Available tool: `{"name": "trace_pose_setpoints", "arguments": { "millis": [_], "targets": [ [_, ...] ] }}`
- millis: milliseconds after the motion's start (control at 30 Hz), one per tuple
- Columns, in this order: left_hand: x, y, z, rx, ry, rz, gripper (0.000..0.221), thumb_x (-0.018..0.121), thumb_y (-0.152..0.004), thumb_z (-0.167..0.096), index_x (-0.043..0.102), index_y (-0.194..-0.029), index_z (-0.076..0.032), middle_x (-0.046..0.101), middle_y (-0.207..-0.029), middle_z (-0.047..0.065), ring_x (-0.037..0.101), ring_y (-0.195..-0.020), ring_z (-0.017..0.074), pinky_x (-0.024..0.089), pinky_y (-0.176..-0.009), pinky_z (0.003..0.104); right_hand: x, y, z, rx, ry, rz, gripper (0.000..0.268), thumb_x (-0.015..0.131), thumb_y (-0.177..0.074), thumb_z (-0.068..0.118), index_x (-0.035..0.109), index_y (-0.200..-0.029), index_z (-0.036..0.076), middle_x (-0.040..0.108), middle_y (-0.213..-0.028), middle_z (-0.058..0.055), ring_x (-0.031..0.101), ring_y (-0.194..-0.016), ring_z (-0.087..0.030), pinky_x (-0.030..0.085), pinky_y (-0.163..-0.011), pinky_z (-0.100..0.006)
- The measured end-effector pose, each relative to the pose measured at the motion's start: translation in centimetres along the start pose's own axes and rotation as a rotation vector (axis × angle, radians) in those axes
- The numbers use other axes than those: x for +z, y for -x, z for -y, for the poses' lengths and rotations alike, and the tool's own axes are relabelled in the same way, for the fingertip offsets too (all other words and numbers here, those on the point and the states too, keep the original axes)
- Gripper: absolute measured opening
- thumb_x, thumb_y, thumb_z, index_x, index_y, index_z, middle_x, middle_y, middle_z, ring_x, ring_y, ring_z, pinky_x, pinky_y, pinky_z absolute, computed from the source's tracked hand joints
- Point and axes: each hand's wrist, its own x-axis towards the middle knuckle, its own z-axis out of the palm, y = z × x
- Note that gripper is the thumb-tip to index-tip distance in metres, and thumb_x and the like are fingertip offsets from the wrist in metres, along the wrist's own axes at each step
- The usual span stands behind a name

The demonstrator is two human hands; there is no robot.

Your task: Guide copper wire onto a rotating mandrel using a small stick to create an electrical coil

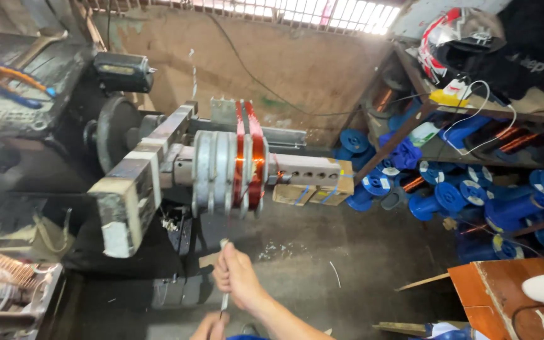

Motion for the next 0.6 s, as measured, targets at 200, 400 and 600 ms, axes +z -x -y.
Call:
{"name": "trace_pose_setpoints", "arguments": {
  "millis": [200,400,600],
  "targets": [
    [-2.0,-1.8,-12.9,-0.233,0.53,0.092,0.027,0.063,-0.105,-0.029,0.08,-0.112,-0.01,0.056,-0.058,0.009,0.035,-0.04,0.0107,0.023,-0.037,0.029,0.5,1.0,0.6,0.021,0.089,-0.105,0.054,0.05,-0.11,0.061,0.047,-0.086,0.013,0.022,-0.06,0.004,0.02,-0.048,-0.006,0.019,-0.042,-0.023],
    [-3.6,0.6,-16.5,-0.336,0.808,0.197,0.017,0.067,-0.108,-0.021,0.074,-0.106,-0.005,0.034,-0.063,-0.001,0.028,-0.048,0.0065,0.015,-0.042,0.026,-0.3,2.3,-3.1,-0.084,0.08,-0.242,0.054,0.052,-0.109,0.058,0.051,-0.086,0.01,0.027,-0.059,0.003,0.024,-0.046,-0.006,0.019,-0.04,-0.023],
    [-3.7,2.1,-17.0,-0.257,0.812,0.273,0.019,0.065,-0.111,-0.02,0.066,-0.097,-0.008,0.036,-0.064,0.001,0.03,-0.047,0.0077,0.018,-0.04,0.027,1.2,5.0,-2.3,-0.149,0.042,-0.245,0.042,0.052,-0.113,0.045,0.054,-0.092,0.008,0.027,-0.061,0.002,0.021,-0.047,-0.005,0.019,-0.038,-0.021]
  ]
}}
